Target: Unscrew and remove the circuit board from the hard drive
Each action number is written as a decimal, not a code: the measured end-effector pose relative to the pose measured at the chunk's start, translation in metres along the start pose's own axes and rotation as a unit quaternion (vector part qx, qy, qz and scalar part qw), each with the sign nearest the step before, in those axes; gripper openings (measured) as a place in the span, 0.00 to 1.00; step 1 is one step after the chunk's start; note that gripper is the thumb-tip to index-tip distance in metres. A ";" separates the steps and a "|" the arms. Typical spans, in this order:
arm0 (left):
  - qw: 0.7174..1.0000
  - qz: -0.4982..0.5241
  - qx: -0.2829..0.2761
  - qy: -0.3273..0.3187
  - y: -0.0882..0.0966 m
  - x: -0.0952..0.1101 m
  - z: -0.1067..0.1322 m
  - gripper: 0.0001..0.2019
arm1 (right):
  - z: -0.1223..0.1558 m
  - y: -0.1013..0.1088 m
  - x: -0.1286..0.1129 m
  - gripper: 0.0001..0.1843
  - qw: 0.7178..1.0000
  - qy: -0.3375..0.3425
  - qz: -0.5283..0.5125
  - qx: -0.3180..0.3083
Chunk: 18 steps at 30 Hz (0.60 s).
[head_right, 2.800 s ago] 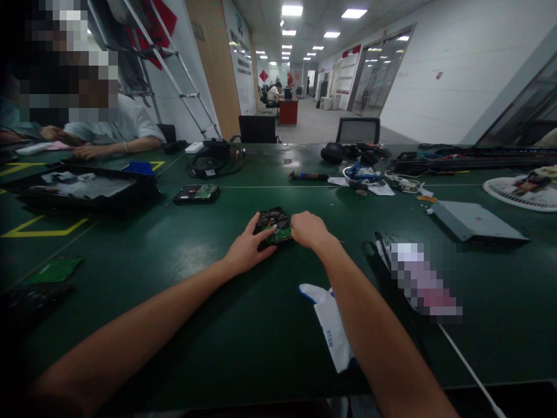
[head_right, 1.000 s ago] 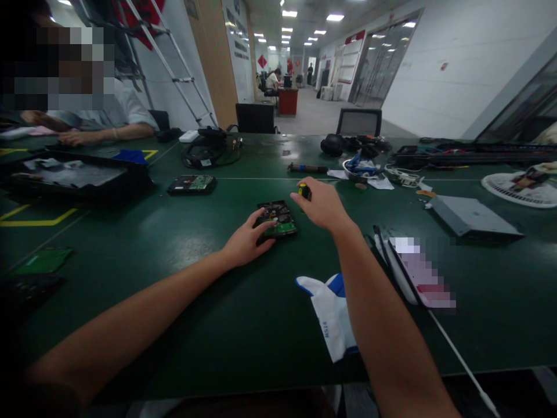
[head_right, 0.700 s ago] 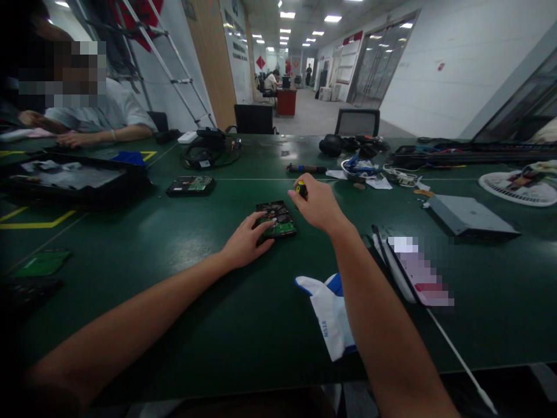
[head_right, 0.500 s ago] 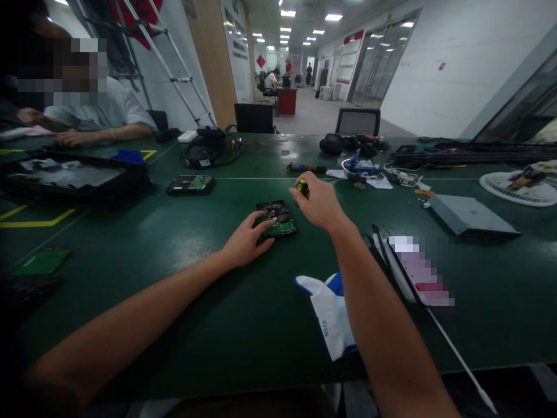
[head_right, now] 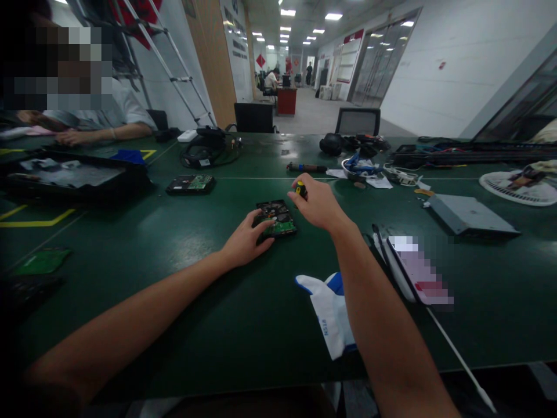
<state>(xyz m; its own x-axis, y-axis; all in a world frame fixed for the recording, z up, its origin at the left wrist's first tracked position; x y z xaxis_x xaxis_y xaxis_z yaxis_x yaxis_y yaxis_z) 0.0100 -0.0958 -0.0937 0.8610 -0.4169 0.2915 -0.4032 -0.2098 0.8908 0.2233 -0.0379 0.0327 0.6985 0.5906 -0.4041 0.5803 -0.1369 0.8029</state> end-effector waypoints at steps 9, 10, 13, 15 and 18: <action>0.999 0.006 -0.033 0.032 -0.001 0.001 0.000 0.29 | 0.002 0.010 -0.002 0.17 0.998 0.029 -0.033 -0.055; 0.999 0.005 -0.036 0.032 -0.002 0.001 -0.001 0.29 | 0.003 0.011 -0.002 0.19 0.997 0.033 -0.043 -0.061; 0.999 0.003 -0.041 0.032 -0.002 0.001 -0.001 0.30 | 0.004 0.012 -0.002 0.23 0.994 0.036 -0.068 -0.080; 0.999 0.001 -0.040 0.032 -0.002 0.001 -0.002 0.29 | 0.005 0.013 -0.002 0.24 0.992 0.035 -0.078 -0.088; 0.999 0.001 -0.036 0.028 0.000 0.002 -0.002 0.29 | 0.005 0.012 -0.005 0.24 0.992 0.023 -0.087 -0.083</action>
<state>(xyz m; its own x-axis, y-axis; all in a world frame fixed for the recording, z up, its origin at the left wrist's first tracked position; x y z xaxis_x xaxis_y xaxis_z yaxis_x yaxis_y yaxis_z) 0.0125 -0.0955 -0.0926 0.8772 -0.3669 0.3097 -0.3828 -0.1451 0.9124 0.2290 -0.0460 0.0418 0.5718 0.6306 -0.5247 0.6099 0.1010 0.7860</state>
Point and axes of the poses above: each hand's wrist, its own z-axis away from the middle knuckle, its own y-axis out of the back of the hand, x = y × z, the point moved 3 cm from there along -z, towards the middle knuckle, and after that the axes turned 1 degree about y, right-handed, at the moved point
